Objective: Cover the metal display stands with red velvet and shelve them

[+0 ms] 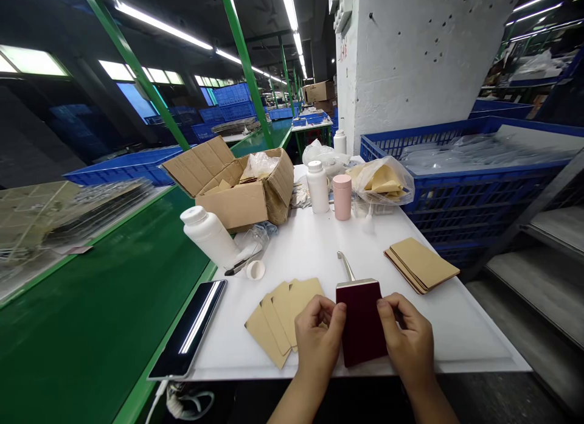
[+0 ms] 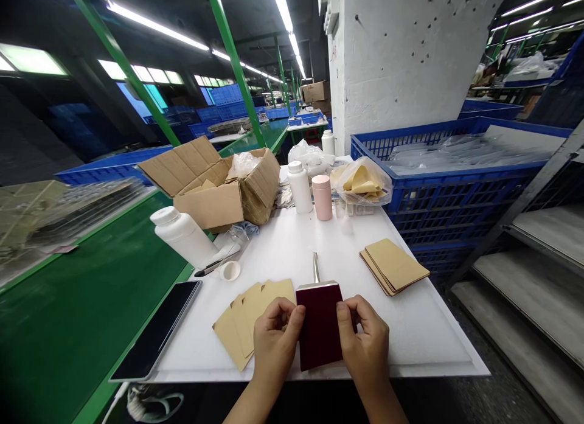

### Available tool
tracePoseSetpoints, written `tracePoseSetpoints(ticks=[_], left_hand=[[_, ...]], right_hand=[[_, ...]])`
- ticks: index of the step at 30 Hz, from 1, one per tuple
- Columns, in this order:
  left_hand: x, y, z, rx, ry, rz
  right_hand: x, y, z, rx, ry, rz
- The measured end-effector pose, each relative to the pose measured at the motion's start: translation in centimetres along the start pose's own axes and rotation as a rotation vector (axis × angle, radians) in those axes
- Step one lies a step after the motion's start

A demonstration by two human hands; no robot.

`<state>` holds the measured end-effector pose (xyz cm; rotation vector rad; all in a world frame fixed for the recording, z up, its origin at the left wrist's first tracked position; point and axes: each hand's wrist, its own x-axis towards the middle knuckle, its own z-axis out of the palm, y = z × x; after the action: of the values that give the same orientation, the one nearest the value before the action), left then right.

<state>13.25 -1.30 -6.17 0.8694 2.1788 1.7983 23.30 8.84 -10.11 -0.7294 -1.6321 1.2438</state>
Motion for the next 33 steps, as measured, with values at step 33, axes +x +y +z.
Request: tracePoseSetpoints(ticks=[33], left_hand=[[0.5, 1.0, 0.0, 0.048, -0.008, -0.083]], right_hand=[[0.0, -1.6, 0.3, 0.067, 0.020, 0.044]])
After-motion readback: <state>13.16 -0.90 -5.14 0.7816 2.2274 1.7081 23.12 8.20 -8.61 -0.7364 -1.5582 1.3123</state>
